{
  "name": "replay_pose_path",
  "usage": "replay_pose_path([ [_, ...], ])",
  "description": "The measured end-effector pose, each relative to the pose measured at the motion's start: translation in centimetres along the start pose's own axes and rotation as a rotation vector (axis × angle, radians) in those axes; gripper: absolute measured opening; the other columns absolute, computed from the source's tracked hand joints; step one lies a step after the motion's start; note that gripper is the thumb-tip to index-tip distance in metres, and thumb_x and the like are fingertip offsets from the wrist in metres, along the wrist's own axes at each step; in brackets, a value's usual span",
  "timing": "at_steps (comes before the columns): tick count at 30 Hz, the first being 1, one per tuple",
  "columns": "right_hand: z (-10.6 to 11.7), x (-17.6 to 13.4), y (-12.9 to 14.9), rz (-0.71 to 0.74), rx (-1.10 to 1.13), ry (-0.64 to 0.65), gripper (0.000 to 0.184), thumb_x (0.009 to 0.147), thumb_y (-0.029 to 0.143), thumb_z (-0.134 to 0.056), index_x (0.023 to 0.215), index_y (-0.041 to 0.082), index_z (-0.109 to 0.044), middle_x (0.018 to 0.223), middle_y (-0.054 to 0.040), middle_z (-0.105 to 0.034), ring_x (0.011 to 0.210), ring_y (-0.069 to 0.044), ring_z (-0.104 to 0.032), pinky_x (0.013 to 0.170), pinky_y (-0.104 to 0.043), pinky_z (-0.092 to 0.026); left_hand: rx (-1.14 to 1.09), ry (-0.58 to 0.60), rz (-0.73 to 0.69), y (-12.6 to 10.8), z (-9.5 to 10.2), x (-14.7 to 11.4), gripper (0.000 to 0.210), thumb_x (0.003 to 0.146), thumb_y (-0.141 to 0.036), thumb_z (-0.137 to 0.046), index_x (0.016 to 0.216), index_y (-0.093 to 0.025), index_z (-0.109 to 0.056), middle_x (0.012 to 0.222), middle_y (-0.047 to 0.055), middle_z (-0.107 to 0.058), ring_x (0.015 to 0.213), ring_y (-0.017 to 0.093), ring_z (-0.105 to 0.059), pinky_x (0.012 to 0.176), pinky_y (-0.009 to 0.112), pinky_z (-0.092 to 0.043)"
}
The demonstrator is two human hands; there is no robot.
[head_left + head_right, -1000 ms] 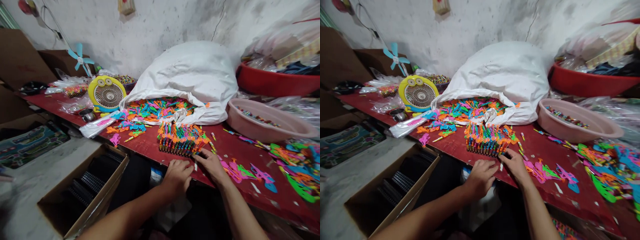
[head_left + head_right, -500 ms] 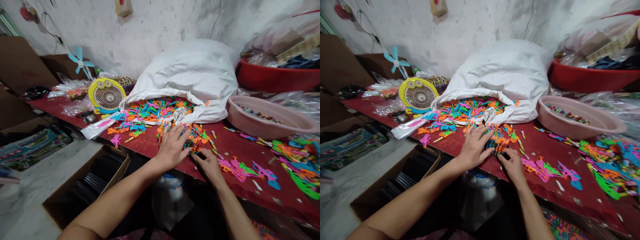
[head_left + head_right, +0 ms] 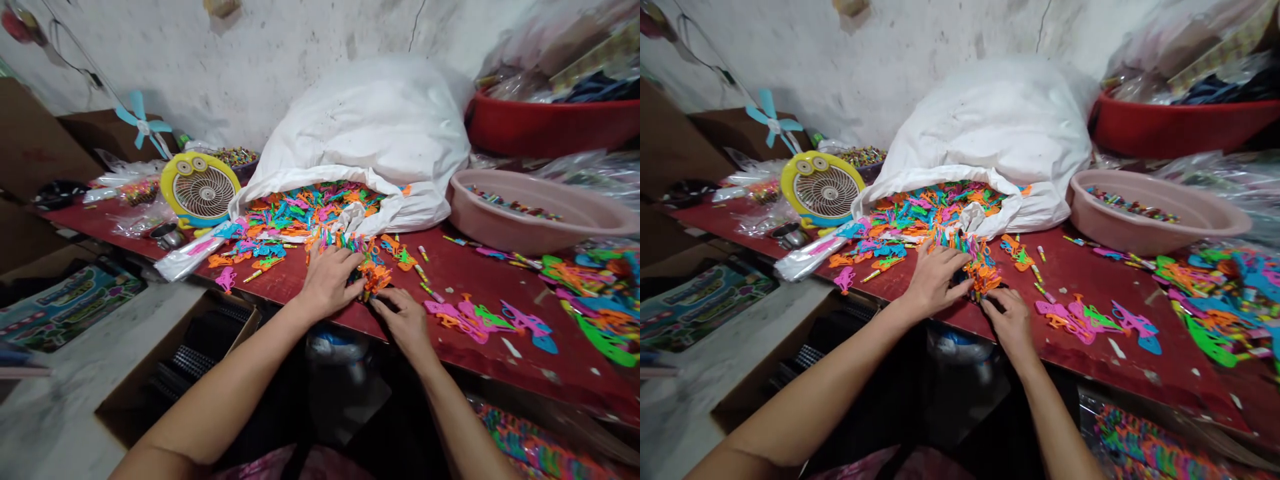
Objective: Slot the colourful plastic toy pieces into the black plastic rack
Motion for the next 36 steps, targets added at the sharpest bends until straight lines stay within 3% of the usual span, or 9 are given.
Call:
replay_pose_path([
  [6, 3.2, 0.8, -0.1, -0.142, 0.130, -0.242, 0.034, 0.079, 0.047, -0.066, 0.096, 0.018, -0.071, 0.085, -0.0047, -0.070, 0.070, -0.017, -0.060, 0.067, -0.029, -0.047, 0.014, 0.007, -0.009, -0.1, -0.3, 0.0, 0.035, 0.092, -0.043, -0.055, 0.122, -0.024, -0.058, 0.110, 0.005, -0.066, 0.106, 0.025, -0.055, 0.112, 0.051, -0.019],
  [9, 6.1, 2.2, -1.1, -0.169, -0.167, -0.326, 0.033, 0.080, 0.045, -0.063, 0.094, 0.017, -0.073, 0.084, -0.0065, -0.071, 0.072, -0.019, -0.062, 0.066, -0.029, -0.044, 0.008, -0.002, -0.009, -0.1, -0.2, 0.0, 0.035, 0.092, -0.043, -0.055, 0.120, -0.024, -0.059, 0.109, 0.004, -0.067, 0.105, 0.024, -0.056, 0.111, 0.050, -0.020],
  [14, 8.6, 4.5, -4.1, -0.282, -0.852, -0.158, 0.028, 0.082, 0.038, -0.057, 0.091, 0.019, -0.075, 0.084, -0.0118, -0.070, 0.070, -0.022, -0.060, 0.059, -0.031, -0.034, 0.003, -0.012, -0.012, -0.2, -0.1, 0.1, 0.033, 0.091, -0.043, -0.055, 0.118, -0.024, -0.060, 0.107, 0.004, -0.067, 0.104, 0.024, -0.056, 0.110, 0.049, -0.022],
  [18, 8.7, 4.1, -2.7, -0.196, -1.038, -0.119, 0.032, 0.087, 0.035, -0.051, 0.101, 0.017, -0.073, 0.094, -0.0154, -0.065, 0.080, -0.027, -0.060, 0.063, -0.034, -0.036, -0.011, -0.011, -0.012, -0.2, 0.0, 0.0, 0.034, 0.091, -0.043, -0.055, 0.120, -0.024, -0.059, 0.107, 0.005, -0.067, 0.104, 0.024, -0.056, 0.108, 0.048, -0.024],
  [22, 5.3, 2.0, 1.1, 0.073, -0.724, -0.100, 0.031, 0.089, 0.034, -0.050, 0.105, 0.017, -0.070, 0.095, -0.0114, -0.065, 0.090, -0.025, -0.059, 0.079, -0.036, -0.043, -0.006, -0.006, -0.009, -0.2, 0.0, 0.0, 0.034, 0.092, -0.043, -0.053, 0.119, -0.024, -0.060, 0.108, 0.006, -0.067, 0.104, 0.025, -0.056, 0.108, 0.048, -0.024],
  [25, 0.5, 0.9, 1.1, 0.065, -0.353, 0.132, 0.026, 0.082, 0.031, -0.056, 0.099, 0.020, -0.072, 0.090, -0.0068, -0.066, 0.084, -0.021, -0.060, 0.078, -0.033, -0.046, 0.006, 0.003, -0.006, -0.1, -0.1, 0.1, 0.035, 0.092, -0.044, -0.053, 0.120, -0.025, -0.059, 0.109, 0.005, -0.066, 0.106, 0.025, -0.055, 0.108, 0.048, -0.025],
  [27, -1.4, 0.6, 0.6, 0.014, -0.243, 0.181, 0.024, 0.078, 0.030, -0.058, 0.093, 0.020, -0.073, 0.088, -0.0061, -0.066, 0.082, -0.021, -0.061, 0.076, -0.032, -0.046, 0.010, 0.012, -0.010, -0.1, -0.3, 0.1, 0.035, 0.092, -0.044, -0.054, 0.120, -0.024, -0.059, 0.110, 0.005, -0.066, 0.107, 0.025, -0.055, 0.107, 0.048, -0.026],
  [31, -2.1, 0.8, -0.4, -0.092, -0.092, 0.127, 0.024, 0.077, 0.037, -0.061, 0.086, 0.020, -0.075, 0.087, -0.0060, -0.070, 0.078, -0.021, -0.062, 0.074, -0.033, -0.047, 0.018, 0.014, -0.021, -0.1, -0.4, 0.1, 0.036, 0.091, -0.044, -0.055, 0.121, -0.024, -0.058, 0.111, 0.005, -0.066, 0.107, 0.024, -0.055, 0.107, 0.047, -0.026],
  [36, -0.7, 1.0, -1.1, -0.193, 0.168, 0.016, 0.035, 0.077, 0.047, -0.066, 0.092, 0.017, -0.075, 0.085, -0.0061, -0.073, 0.075, -0.021, -0.063, 0.070, -0.031, -0.047, 0.024, 0.012, -0.017, -0.1, -0.4, 0.2, 0.034, 0.093, -0.044, -0.052, 0.120, -0.024, -0.059, 0.108, 0.005, -0.066, 0.104, 0.024, -0.056, 0.106, 0.047, -0.027],
])
Point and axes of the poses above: each hand's wrist, its own x-axis towards the middle knuckle, its own z-axis out of the back of the hand, y = z × x, the point moved 10 cm from there along x, towards the middle knuckle
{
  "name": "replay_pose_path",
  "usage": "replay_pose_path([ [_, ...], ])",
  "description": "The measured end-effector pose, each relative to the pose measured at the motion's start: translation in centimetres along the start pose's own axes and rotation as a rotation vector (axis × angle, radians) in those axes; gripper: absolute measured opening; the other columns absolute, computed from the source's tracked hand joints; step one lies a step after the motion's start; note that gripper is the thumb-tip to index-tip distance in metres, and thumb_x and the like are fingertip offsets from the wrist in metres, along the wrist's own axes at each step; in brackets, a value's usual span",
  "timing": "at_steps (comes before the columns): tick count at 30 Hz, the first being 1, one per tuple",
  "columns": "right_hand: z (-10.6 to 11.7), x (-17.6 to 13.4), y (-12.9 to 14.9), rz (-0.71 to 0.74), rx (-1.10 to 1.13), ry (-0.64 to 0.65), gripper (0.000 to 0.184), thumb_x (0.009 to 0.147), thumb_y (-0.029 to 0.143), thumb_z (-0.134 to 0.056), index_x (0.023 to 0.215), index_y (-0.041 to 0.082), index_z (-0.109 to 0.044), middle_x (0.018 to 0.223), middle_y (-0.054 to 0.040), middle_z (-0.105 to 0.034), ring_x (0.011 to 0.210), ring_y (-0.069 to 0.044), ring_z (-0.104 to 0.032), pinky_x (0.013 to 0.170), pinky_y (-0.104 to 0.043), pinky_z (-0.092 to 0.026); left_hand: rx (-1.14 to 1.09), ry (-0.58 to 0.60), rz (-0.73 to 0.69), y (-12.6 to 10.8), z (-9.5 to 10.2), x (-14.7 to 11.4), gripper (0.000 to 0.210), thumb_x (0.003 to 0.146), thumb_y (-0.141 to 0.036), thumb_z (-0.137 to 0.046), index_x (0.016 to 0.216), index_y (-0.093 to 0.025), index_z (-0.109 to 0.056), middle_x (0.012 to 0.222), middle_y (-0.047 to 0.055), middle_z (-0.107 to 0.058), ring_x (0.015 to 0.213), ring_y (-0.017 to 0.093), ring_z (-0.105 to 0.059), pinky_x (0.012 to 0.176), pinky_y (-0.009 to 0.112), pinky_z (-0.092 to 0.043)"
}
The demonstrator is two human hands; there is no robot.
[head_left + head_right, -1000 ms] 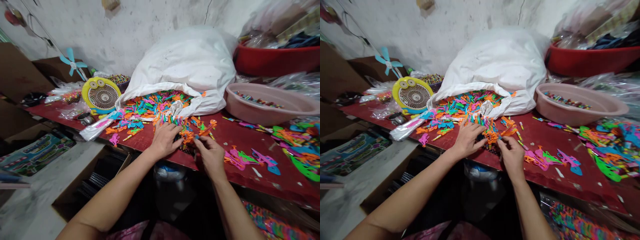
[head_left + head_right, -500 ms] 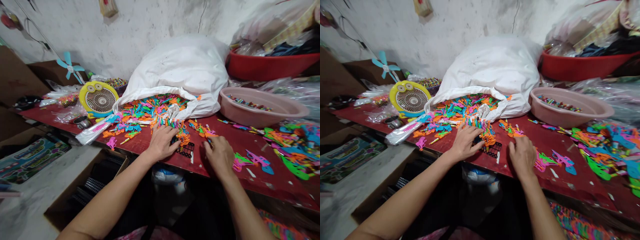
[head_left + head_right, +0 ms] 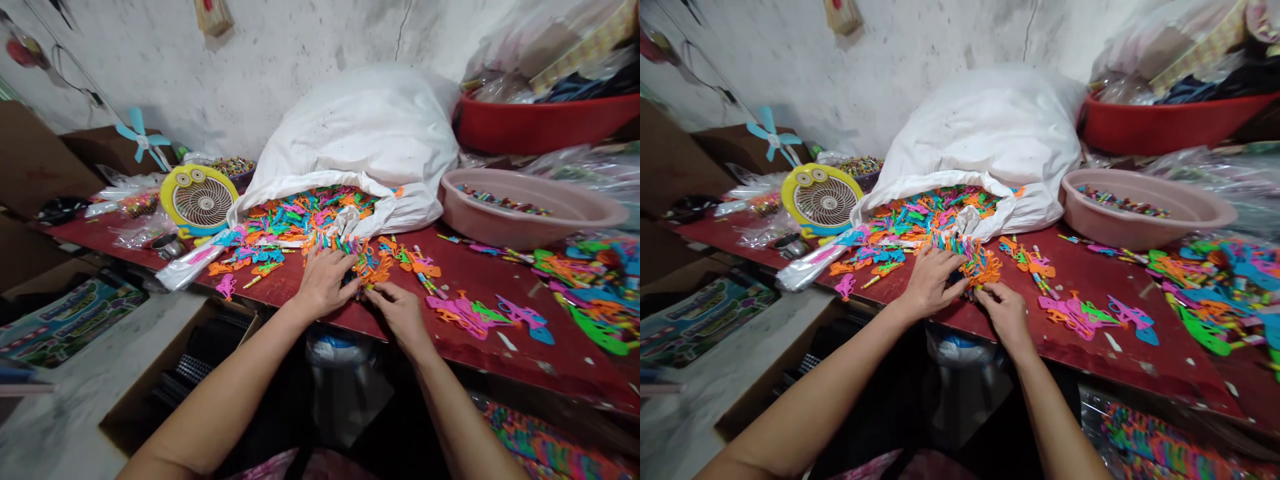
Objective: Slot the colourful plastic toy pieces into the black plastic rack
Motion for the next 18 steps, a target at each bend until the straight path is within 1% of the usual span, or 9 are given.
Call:
replay_pose_path([
  [2, 2.5, 0.5, 0.3, 0.021, -0.032, -0.142, 0.037, 0.079, 0.050, -0.063, 0.092, 0.017, -0.074, 0.081, -0.0054, -0.072, 0.071, -0.019, -0.061, 0.066, -0.029, -0.046, -0.010, -0.001, -0.002, 0.0, 0.1, 0.0, 0.035, 0.093, -0.046, -0.052, 0.120, -0.024, -0.059, 0.108, 0.005, -0.066, 0.104, 0.024, -0.056, 0.106, 0.047, -0.027],
  [4, 5.7, 1.2, 0.6, 0.027, -0.244, -0.295, 0.034, 0.080, 0.048, -0.060, 0.088, 0.017, -0.073, 0.075, -0.0049, -0.070, 0.068, -0.019, -0.059, 0.063, -0.029, -0.043, -0.023, 0.012, -0.016, 0.0, 0.2, 0.0, 0.036, 0.092, -0.045, -0.053, 0.122, -0.024, -0.059, 0.110, 0.005, -0.066, 0.105, 0.024, -0.056, 0.106, 0.046, -0.027],
  [5, 6.8, 1.7, 0.7, 0.013, -0.417, -0.314, 0.031, 0.081, 0.045, -0.058, 0.086, 0.018, -0.074, 0.074, -0.0053, -0.070, 0.067, -0.019, -0.059, 0.062, -0.028, -0.040, -0.029, 0.022, -0.025, 0.0, 0.2, 0.0, 0.037, 0.091, -0.043, -0.054, 0.123, -0.024, -0.058, 0.111, 0.005, -0.066, 0.106, 0.024, -0.056, 0.106, 0.046, -0.028],
  [7, 8.5, 2.8, 0.4, -0.040, -0.757, -0.294, 0.028, 0.083, 0.040, -0.055, 0.084, 0.019, -0.074, 0.077, -0.0081, -0.071, 0.069, -0.021, -0.060, 0.059, -0.029, -0.036, -0.033, 0.040, -0.039, 0.0, 0.2, 0.0, 0.038, 0.089, -0.037, -0.056, 0.124, -0.024, -0.057, 0.113, 0.005, -0.066, 0.107, 0.024, -0.056, 0.105, 0.046, -0.029],
  [10, 10.2, 3.7, -0.3, -0.102, -1.069, -0.226, 0.030, 0.086, 0.038, -0.053, 0.087, 0.019, -0.075, 0.086, -0.0135, -0.071, 0.072, -0.024, -0.062, 0.059, -0.032, -0.034, -0.027, 0.047, -0.036, 0.2, 0.1, 0.1, 0.038, 0.088, -0.032, -0.056, 0.125, -0.024, -0.057, 0.114, 0.005, -0.065, 0.107, 0.024, -0.056, 0.105, 0.046, -0.029],
  [13, 11.1, 3.2, -0.1, -0.111, -1.211, -0.228, 0.032, 0.088, 0.038, -0.052, 0.094, 0.015, -0.074, 0.089, -0.0173, -0.070, 0.076, -0.027, -0.063, 0.064, -0.035, -0.037, -0.022, 0.043, -0.029, 0.3, -0.1, 0.2, 0.037, 0.089, -0.035, -0.057, 0.124, -0.024, -0.057, 0.114, 0.005, -0.065, 0.108, 0.025, -0.055, 0.104, 0.046, -0.030],
  [15, 10.7, 2.2, 0.9, -0.045, -1.223, -0.278, 0.033, 0.088, 0.036, -0.052, 0.102, 0.013, -0.072, 0.093, -0.0183, -0.069, 0.082, -0.030, -0.063, 0.070, -0.038, -0.040, -0.020, 0.040, -0.029, 0.3, -0.2, 0.2, 0.036, 0.090, -0.035, -0.057, 0.125, -0.024, -0.057, 0.114, 0.005, -0.065, 0.108, 0.024, -0.055, 0.104, 0.046, -0.030],
  [16, 10.0, 1.6, 1.5, 0.017, -1.174, -0.297, 0.033, 0.088, 0.034, -0.052, 0.105, 0.013, -0.071, 0.096, -0.0177, -0.068, 0.085, -0.030, -0.063, 0.073, -0.039, -0.041, -0.019, 0.038, -0.028, 0.3, -0.3, 0.2, 0.036, 0.091, -0.035, -0.057, 0.125, -0.024, -0.057, 0.114, 0.005, -0.065, 0.108, 0.024, -0.055, 0.104, 0.045, -0.030],
  [18, 7.5, 0.4, 2.4, 0.158, -0.953, -0.254, 0.032, 0.089, 0.034, -0.051, 0.108, 0.016, -0.070, 0.099, -0.0138, -0.068, 0.088, -0.026, -0.062, 0.077, -0.037, -0.042, -0.014, 0.038, -0.024, 0.4, -0.4, 0.2, 0.035, 0.091, -0.035, -0.057, 0.124, -0.024, -0.057, 0.114, 0.005, -0.065, 0.108, 0.024, -0.055, 0.104, 0.045, -0.029],
])
Point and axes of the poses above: each hand's wrist, its own x-axis towards the middle knuckle, its own z-axis out of the back of the hand, y = z × x, the point moved 10 cm from there along x, towards the middle knuckle
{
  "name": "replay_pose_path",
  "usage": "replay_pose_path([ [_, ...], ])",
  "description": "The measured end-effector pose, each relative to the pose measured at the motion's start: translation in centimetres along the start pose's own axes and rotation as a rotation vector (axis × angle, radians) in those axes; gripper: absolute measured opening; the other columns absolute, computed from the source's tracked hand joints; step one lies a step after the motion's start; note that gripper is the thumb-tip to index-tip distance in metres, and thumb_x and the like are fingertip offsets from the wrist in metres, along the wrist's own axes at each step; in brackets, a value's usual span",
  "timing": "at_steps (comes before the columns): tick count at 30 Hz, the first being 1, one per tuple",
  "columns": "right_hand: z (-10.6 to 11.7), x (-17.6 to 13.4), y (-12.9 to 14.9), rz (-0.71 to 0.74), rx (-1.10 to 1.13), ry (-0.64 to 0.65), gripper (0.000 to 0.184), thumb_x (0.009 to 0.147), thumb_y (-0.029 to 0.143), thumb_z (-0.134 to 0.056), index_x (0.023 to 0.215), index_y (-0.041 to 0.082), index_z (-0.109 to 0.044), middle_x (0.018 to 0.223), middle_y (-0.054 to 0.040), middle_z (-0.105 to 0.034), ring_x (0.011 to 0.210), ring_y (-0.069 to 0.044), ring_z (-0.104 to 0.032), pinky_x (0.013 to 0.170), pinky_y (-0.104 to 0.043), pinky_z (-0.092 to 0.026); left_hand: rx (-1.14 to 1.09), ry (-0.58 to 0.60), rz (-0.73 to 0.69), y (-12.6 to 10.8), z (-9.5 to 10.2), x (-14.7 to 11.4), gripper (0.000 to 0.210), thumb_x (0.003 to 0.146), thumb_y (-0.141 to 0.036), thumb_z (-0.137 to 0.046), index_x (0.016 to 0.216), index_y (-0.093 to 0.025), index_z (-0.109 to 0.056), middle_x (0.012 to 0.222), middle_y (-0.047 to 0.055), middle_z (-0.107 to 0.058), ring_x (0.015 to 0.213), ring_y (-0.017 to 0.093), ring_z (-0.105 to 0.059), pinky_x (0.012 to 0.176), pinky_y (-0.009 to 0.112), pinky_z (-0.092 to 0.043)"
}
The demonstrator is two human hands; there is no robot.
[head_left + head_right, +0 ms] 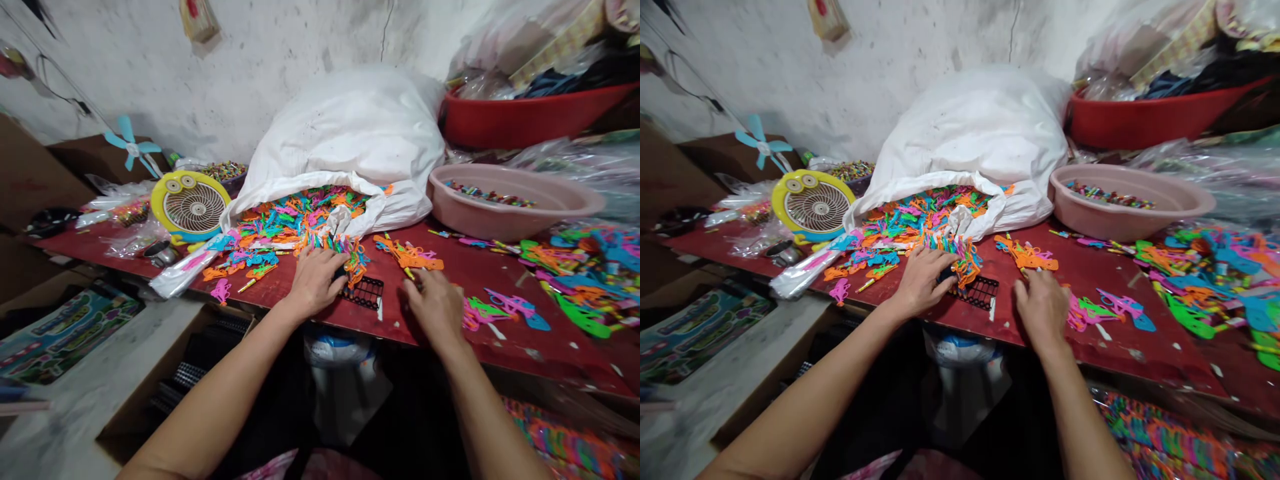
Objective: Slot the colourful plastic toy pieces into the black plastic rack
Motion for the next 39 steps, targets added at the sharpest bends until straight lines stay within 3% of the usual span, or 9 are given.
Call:
replay_pose_path([
  [3, -3.0, -2.2, 4.7, 0.126, 0.444, 0.180, 0.027, 0.088, 0.032, -0.054, 0.103, 0.020, -0.072, 0.092, -0.0065, -0.068, 0.080, -0.019, -0.062, 0.073, -0.029, -0.044, 0.014, 0.003, 0.015, 0.1, -0.1, 0.1, 0.033, 0.092, -0.033, -0.057, 0.124, -0.025, -0.057, 0.114, 0.004, -0.065, 0.109, 0.024, -0.055, 0.105, 0.046, -0.029],
  [8, -5.7, -3.3, 8.1, 0.131, 0.500, 0.225, 0.021, 0.085, 0.027, -0.059, 0.099, 0.022, -0.074, 0.089, -0.0041, -0.068, 0.081, -0.019, -0.061, 0.071, -0.029, -0.042, 0.023, 0.003, 0.022, 0.2, -0.3, 0.1, 0.031, 0.092, -0.031, -0.056, 0.123, -0.027, -0.058, 0.115, 0.003, -0.065, 0.109, 0.024, -0.055, 0.105, 0.046, -0.029],
  [14, -6.3, -2.9, 7.5, 0.103, 0.761, 0.179, 0.018, 0.087, 0.030, -0.060, 0.092, 0.022, -0.075, 0.087, -0.0035, -0.069, 0.075, -0.017, -0.062, 0.071, -0.029, -0.045, 0.022, -0.011, 0.016, 0.2, -0.3, 0.1, 0.028, 0.094, -0.031, -0.054, 0.122, -0.027, -0.058, 0.114, 0.003, -0.066, 0.108, 0.024, -0.055, 0.106, 0.046, -0.028],
  [22, -6.1, -3.3, 7.1, 0.086, 0.840, 0.132, 0.017, 0.085, 0.032, -0.063, 0.086, 0.021, -0.075, 0.085, -0.0038, -0.070, 0.077, -0.018, -0.063, 0.073, -0.031, -0.047, 0.041, -0.029, 0.001, 0.3, -0.4, 0.1, 0.028, 0.094, -0.032, -0.054, 0.121, -0.026, -0.059, 0.112, 0.003, -0.067, 0.107, 0.023, -0.056, 0.108, 0.046, -0.027],
  [24, -6.0, -3.0, 6.5, -0.016, 0.894, 0.115, 0.020, 0.083, 0.036, -0.064, 0.087, 0.019, -0.074, 0.082, -0.0040, -0.070, 0.074, -0.018, -0.063, 0.071, -0.031, -0.048, 0.045, -0.034, 0.001, 0.3, -0.4, 0.0, 0.028, 0.093, -0.032, -0.055, 0.120, -0.026, -0.059, 0.112, 0.003, -0.067, 0.107, 0.024, -0.056, 0.109, 0.047, -0.027],
  [27, -4.5, -2.5, 5.1, -0.222, 0.964, -0.037, 0.029, 0.083, 0.043, -0.062, 0.094, 0.017, -0.070, 0.078, -0.0034, -0.069, 0.067, -0.017, -0.061, 0.064, -0.029, -0.048, 0.044, -0.033, 0.002, 0.2, -0.4, -0.1, 0.028, 0.093, -0.033, -0.055, 0.120, -0.027, -0.060, 0.112, 0.004, -0.067, 0.107, 0.024, -0.056, 0.109, 0.048, -0.026],
  [30, -1.1, -1.3, 4.9, -0.192, 0.846, -0.199, 0.027, 0.083, 0.042, -0.061, 0.093, 0.018, -0.069, 0.076, -0.0020, -0.066, 0.066, -0.015, -0.058, 0.063, -0.027, -0.045, 0.033, -0.041, 0.004, 0.2, -0.2, -0.2, 0.029, 0.093, -0.032, -0.055, 0.121, -0.027, -0.059, 0.112, 0.004, -0.067, 0.107, 0.024, -0.056, 0.110, 0.048, -0.025],
  [33, 0.6, 0.3, 2.9, -0.182, 0.662, -0.227, 0.025, 0.082, 0.040, -0.061, 0.089, 0.018, -0.070, 0.075, -0.0024, -0.067, 0.066, -0.016, -0.058, 0.064, -0.027, -0.042, 0.003, -0.057, -0.005, 0.2, -0.1, -0.3, 0.029, 0.092, -0.033, -0.057, 0.120, -0.026, -0.060, 0.111, 0.003, -0.067, 0.107, 0.023, -0.056, 0.109, 0.047, -0.025],
  [39, -0.9, 2.9, -3.7, -0.251, 0.069, 0.043, 0.030, 0.084, 0.043, -0.055, 0.086, 0.019, -0.073, 0.079, -0.0077, -0.071, 0.070, -0.021, -0.060, 0.056, -0.028, -0.029, -0.104, -0.066, -0.046, 1.9, 0.7, -0.3, 0.023, 0.089, -0.041, -0.061, 0.107, -0.026, -0.064, 0.104, 0.002, -0.069, 0.103, 0.021, -0.058, 0.109, 0.045, -0.024],
])
Point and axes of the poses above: each hand's wrist, its own x-axis towards the middle knuckle, its own z-axis out of the back of the hand, y = z × x, the point moved 10 cm from there along x, towards the middle knuckle
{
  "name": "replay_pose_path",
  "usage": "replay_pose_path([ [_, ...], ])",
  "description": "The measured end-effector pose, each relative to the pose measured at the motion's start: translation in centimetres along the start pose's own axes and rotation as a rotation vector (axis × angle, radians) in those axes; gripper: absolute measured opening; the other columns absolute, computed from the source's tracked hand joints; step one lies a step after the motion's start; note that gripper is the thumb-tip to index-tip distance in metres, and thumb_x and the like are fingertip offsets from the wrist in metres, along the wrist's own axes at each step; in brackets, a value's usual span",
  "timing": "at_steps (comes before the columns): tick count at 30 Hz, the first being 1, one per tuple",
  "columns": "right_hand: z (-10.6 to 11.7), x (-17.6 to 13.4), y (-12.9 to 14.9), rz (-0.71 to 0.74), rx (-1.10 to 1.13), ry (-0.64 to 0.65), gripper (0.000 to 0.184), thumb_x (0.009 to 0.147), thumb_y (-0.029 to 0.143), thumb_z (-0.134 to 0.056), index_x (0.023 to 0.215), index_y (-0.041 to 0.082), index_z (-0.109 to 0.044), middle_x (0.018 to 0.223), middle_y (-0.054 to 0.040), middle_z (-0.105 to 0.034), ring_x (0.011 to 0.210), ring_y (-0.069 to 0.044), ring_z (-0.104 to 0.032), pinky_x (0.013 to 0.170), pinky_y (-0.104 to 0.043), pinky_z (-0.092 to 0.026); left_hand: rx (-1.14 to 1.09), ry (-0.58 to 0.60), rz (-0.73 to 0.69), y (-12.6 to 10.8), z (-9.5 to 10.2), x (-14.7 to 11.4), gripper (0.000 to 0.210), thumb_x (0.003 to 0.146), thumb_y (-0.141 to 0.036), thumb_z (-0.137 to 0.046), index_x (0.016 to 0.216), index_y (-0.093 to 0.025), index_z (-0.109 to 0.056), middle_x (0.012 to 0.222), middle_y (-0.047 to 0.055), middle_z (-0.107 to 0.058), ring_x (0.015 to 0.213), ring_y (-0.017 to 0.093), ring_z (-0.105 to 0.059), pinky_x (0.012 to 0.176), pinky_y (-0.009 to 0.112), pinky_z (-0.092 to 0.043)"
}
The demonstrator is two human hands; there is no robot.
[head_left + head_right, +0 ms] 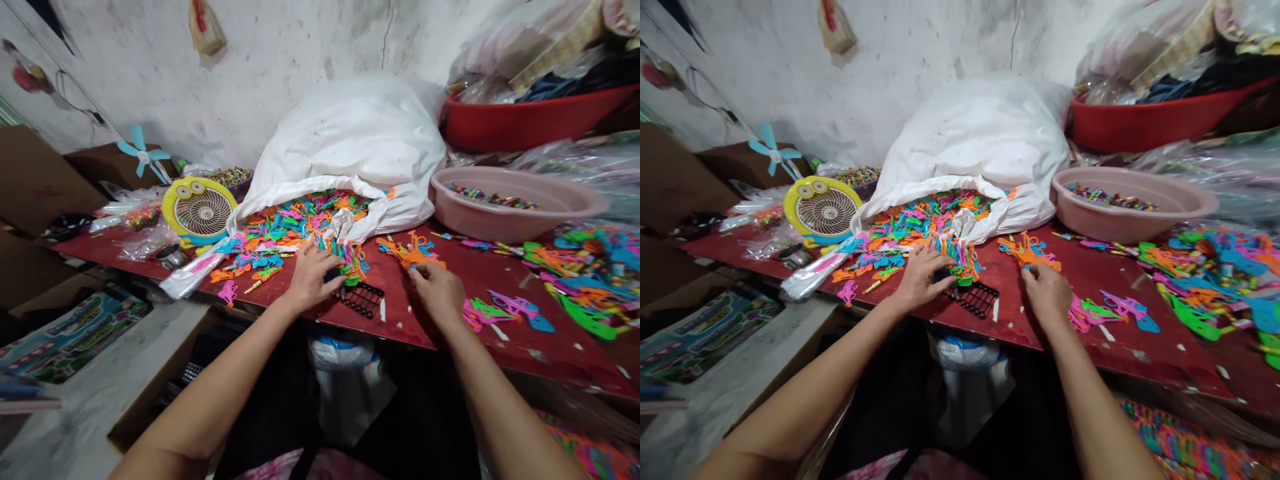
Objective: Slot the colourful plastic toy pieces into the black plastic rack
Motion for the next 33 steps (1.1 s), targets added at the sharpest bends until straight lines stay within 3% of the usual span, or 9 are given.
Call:
replay_pose_path([
  [3, -0.2, 1.2, -0.8, 0.001, -0.198, 0.053, 0.036, 0.087, 0.047, -0.052, 0.088, 0.018, -0.074, 0.083, -0.0112, -0.071, 0.073, -0.023, -0.062, 0.054, -0.029, -0.025, -0.034, 0.075, -0.023, 1.2, 0.6, -0.2, 0.020, 0.085, -0.035, -0.065, 0.103, -0.026, -0.065, 0.105, 0.001, -0.069, 0.112, 0.024, -0.055, 0.111, 0.048, -0.021],
  [8, -1.2, 2.0, -1.1, -0.017, -0.350, 0.189, 0.040, 0.091, 0.047, -0.047, 0.093, 0.016, -0.073, 0.086, -0.0147, -0.069, 0.077, -0.026, -0.063, 0.058, -0.031, -0.032, -0.031, 0.145, 0.034, 2.4, 1.7, -1.6, 0.020, 0.084, -0.024, -0.060, 0.104, -0.026, -0.062, 0.115, 0.002, -0.067, 0.118, 0.024, -0.054, 0.112, 0.051, -0.020],
  [10, -0.6, 1.7, -0.3, 0.026, -0.360, 0.126, 0.039, 0.092, 0.044, -0.047, 0.101, 0.014, -0.071, 0.094, -0.0164, -0.068, 0.081, -0.027, -0.062, 0.062, -0.032, -0.035, 0.006, 0.105, 0.086, 2.1, 2.1, -2.4, 0.024, 0.084, -0.025, -0.059, 0.108, -0.025, -0.060, 0.123, 0.005, -0.064, 0.122, 0.025, -0.053, 0.114, 0.052, -0.019],
  [14, 0.2, -1.7, 4.5, 0.308, -0.204, -0.095, 0.032, 0.094, 0.033, -0.044, 0.109, 0.014, -0.065, 0.103, -0.0156, -0.064, 0.092, -0.026, -0.058, 0.073, -0.034, -0.038, 0.140, -0.059, 0.136, 0.0, 2.3, -3.4, 0.047, 0.080, -0.047, -0.069, 0.117, -0.023, -0.055, 0.134, 0.010, -0.057, 0.135, 0.031, -0.042, 0.118, 0.057, -0.007],
  [18, -4.0, -7.4, 10.5, 0.588, 0.051, 0.118, 0.020, 0.094, 0.027, -0.047, 0.096, 0.019, -0.066, 0.094, -0.0082, -0.065, 0.088, -0.022, -0.056, 0.076, -0.032, -0.038, 0.224, -0.118, 0.154, -1.3, 0.9, -2.7, 0.052, 0.079, -0.057, -0.068, 0.114, -0.021, -0.055, 0.131, 0.012, -0.059, 0.133, 0.032, -0.043, 0.119, 0.059, -0.002],
  [21, -6.0, -10.2, 13.0, 0.628, -0.006, 0.172, 0.016, 0.092, 0.022, -0.050, 0.088, 0.021, -0.065, 0.091, -0.0084, -0.064, 0.088, -0.024, -0.053, 0.074, -0.035, -0.036, 0.272, -0.109, 0.190, -0.7, 0.3, -2.4, 0.040, 0.082, -0.049, -0.066, 0.110, -0.021, -0.057, 0.129, 0.012, -0.059, 0.128, 0.031, -0.048, 0.119, 0.060, -0.005],
  [24, -6.4, -11.9, 14.2, 0.638, -0.053, 0.156, 0.014, 0.092, 0.022, -0.052, 0.084, 0.022, -0.063, 0.090, -0.0092, -0.063, 0.088, -0.026, -0.052, 0.072, -0.037, -0.034, 0.275, -0.074, 0.193, 0.0, 0.4, -2.9, 0.031, 0.082, -0.042, -0.065, 0.105, -0.022, -0.060, 0.132, 0.010, -0.057, 0.128, 0.030, -0.047, 0.118, 0.059, -0.009],
  [30, -6.6, -14.3, 15.4, 0.689, -0.009, 0.174, 0.016, 0.092, 0.023, -0.052, 0.079, 0.022, -0.063, 0.085, -0.0090, -0.063, 0.085, -0.026, -0.053, 0.073, -0.038, -0.034, 0.234, 0.044, 0.149, 1.0, 1.6, -4.9, 0.031, 0.078, -0.038, -0.067, 0.105, -0.025, -0.063, 0.143, 0.006, -0.050, 0.142, 0.031, -0.030, 0.116, 0.057, -0.014],
  [33, -6.8, -13.8, 15.0, 0.652, 0.127, 0.217, 0.015, 0.091, 0.024, -0.052, 0.083, 0.021, -0.064, 0.085, -0.0081, -0.063, 0.086, -0.025, -0.055, 0.074, -0.036, -0.038, 0.253, 0.021, 0.131, 1.0, 2.5, -5.9, 0.036, 0.080, -0.039, -0.066, 0.113, -0.026, -0.062, 0.153, 0.007, -0.039, 0.147, 0.033, -0.020, 0.117, 0.060, -0.011],
])
Point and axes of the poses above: each hand's wrist, its own x-axis towards the middle knuckle, its own z-axis out of the back of the hand, y = z × x, the point moved 10 cm from there along x, towards the middle knuckle
